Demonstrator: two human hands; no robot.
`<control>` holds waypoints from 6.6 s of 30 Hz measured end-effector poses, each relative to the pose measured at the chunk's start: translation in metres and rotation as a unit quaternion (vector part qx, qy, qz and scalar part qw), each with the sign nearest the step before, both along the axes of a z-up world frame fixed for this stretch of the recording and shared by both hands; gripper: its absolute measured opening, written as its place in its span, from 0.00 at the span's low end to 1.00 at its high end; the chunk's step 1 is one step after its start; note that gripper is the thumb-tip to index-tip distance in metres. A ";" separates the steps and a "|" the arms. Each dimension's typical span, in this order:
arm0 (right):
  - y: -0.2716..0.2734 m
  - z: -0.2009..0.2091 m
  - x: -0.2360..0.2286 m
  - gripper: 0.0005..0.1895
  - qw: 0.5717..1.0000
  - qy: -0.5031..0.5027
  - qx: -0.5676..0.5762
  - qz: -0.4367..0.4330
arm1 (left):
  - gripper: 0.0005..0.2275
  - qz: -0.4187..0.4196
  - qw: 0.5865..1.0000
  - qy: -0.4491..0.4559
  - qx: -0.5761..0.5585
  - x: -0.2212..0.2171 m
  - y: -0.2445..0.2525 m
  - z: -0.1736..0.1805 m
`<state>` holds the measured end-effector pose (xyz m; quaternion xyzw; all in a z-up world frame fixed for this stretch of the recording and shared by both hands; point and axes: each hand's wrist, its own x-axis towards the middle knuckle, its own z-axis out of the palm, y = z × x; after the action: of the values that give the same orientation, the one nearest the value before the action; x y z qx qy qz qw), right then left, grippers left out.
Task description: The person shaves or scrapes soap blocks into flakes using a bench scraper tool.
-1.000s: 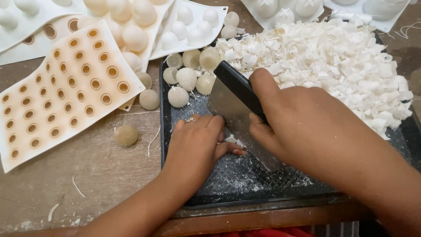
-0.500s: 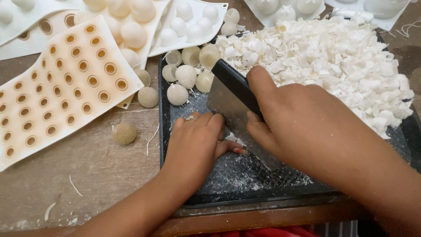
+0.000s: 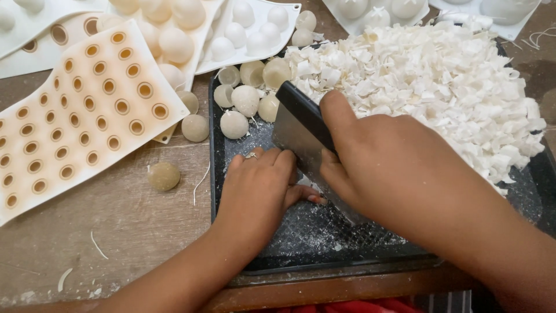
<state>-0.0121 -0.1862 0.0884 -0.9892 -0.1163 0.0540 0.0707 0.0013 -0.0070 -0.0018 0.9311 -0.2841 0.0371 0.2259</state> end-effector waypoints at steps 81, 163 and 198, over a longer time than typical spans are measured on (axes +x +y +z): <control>-0.191 0.000 0.035 0.27 0.882 -0.251 0.345 -0.202 | 0.05 0.129 0.969 -0.104 -0.184 0.046 0.056 0.008; -0.039 0.017 0.009 0.24 0.974 -0.035 0.115 -0.194 | 0.07 -0.021 0.984 0.084 -0.158 0.000 0.011 0.028; 0.005 0.041 -0.003 0.22 0.940 0.163 0.047 -0.296 | 0.13 -0.127 0.991 -0.039 0.002 -0.006 0.012 0.006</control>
<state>-0.0150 -0.1809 0.1295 -0.9521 0.1927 0.1858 0.1479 -0.0049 0.0047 0.0044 0.8854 -0.4092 0.0443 0.2159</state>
